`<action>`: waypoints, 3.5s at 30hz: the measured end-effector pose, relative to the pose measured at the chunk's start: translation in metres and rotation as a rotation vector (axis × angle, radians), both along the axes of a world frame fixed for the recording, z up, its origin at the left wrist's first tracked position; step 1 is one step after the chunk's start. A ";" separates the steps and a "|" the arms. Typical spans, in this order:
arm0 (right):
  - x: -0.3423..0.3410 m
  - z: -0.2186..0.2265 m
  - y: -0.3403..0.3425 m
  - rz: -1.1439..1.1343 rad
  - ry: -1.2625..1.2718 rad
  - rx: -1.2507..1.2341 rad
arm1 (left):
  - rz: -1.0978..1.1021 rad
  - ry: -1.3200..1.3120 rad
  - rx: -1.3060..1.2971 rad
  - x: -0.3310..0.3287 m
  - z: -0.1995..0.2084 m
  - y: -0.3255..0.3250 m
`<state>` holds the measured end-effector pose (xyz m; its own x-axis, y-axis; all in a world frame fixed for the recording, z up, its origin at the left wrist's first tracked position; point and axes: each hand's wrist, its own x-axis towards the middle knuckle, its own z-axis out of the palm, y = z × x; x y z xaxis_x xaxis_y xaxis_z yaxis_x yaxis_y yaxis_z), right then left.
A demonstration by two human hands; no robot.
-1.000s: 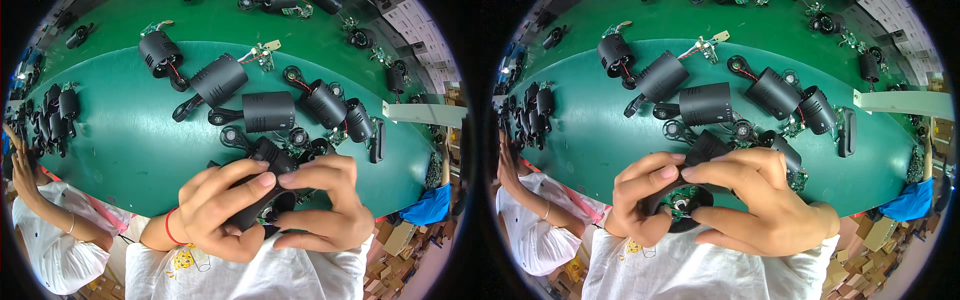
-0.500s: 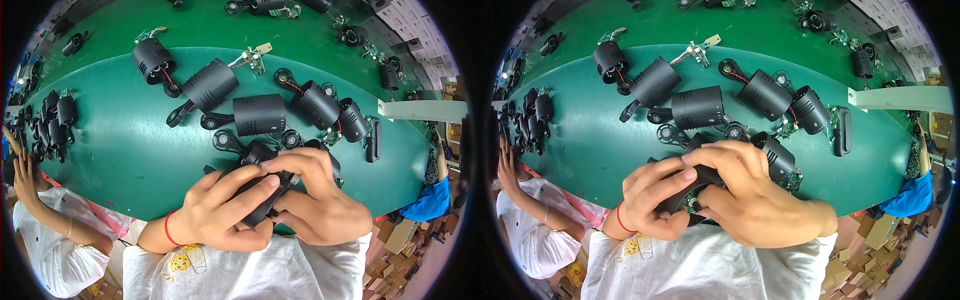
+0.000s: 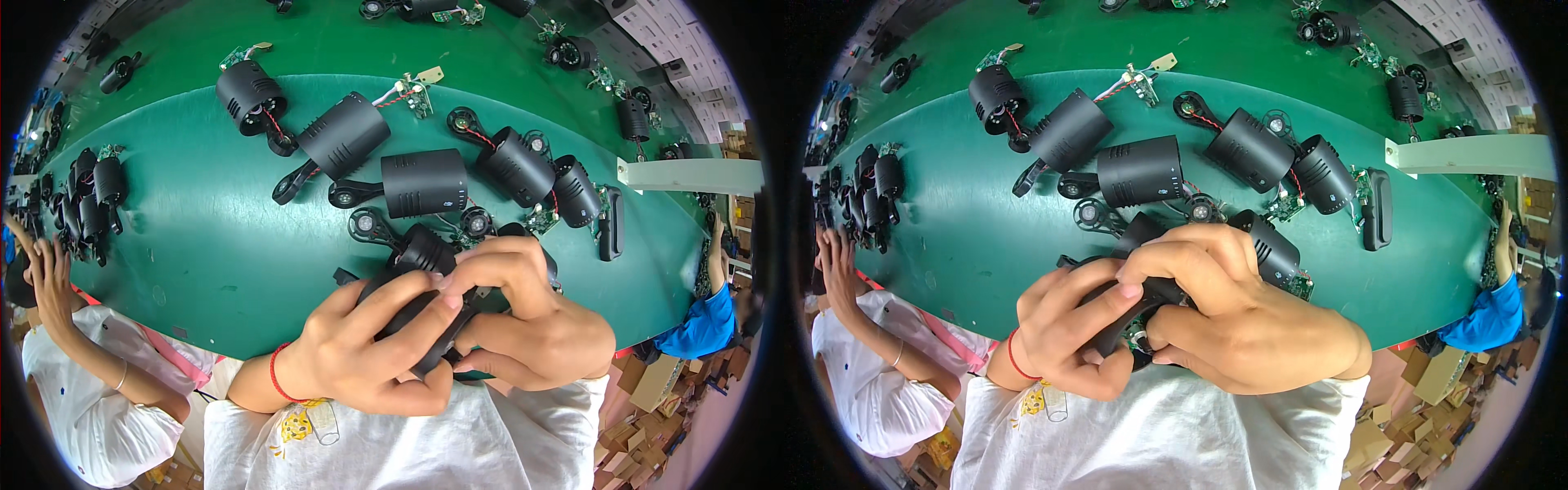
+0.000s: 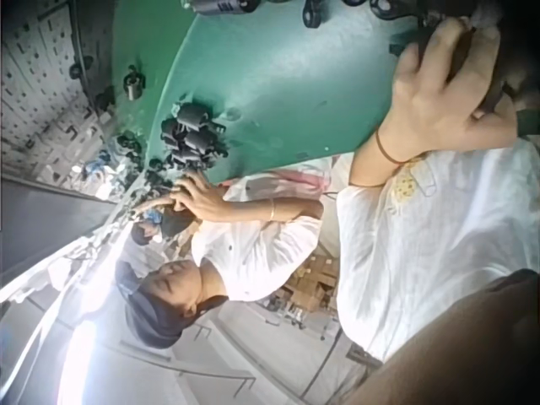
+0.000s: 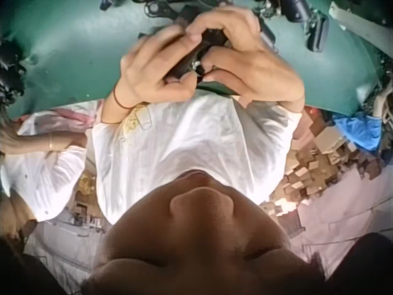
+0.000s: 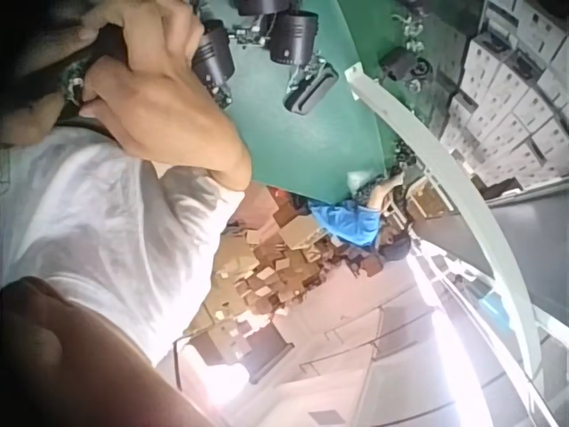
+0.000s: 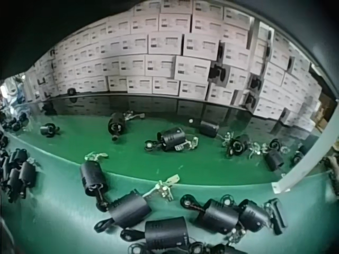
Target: Assembling electronic components and PCBs into black cylindrical housings at a factory assembly line.
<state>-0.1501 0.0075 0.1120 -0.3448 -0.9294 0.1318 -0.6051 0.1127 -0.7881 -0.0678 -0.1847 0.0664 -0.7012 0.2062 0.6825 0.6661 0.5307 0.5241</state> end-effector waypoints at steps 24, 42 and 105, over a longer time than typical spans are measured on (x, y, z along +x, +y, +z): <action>-0.003 0.004 -0.003 0.095 -0.193 0.005 | -0.129 -0.093 0.010 0.003 -0.001 -0.009; 0.014 0.008 -0.003 -0.248 0.433 -0.139 | -0.140 -0.058 0.296 -0.002 -0.005 0.009; 0.029 -0.011 0.134 -0.941 -0.281 -0.322 | 0.140 -0.495 -0.926 -0.293 0.007 0.032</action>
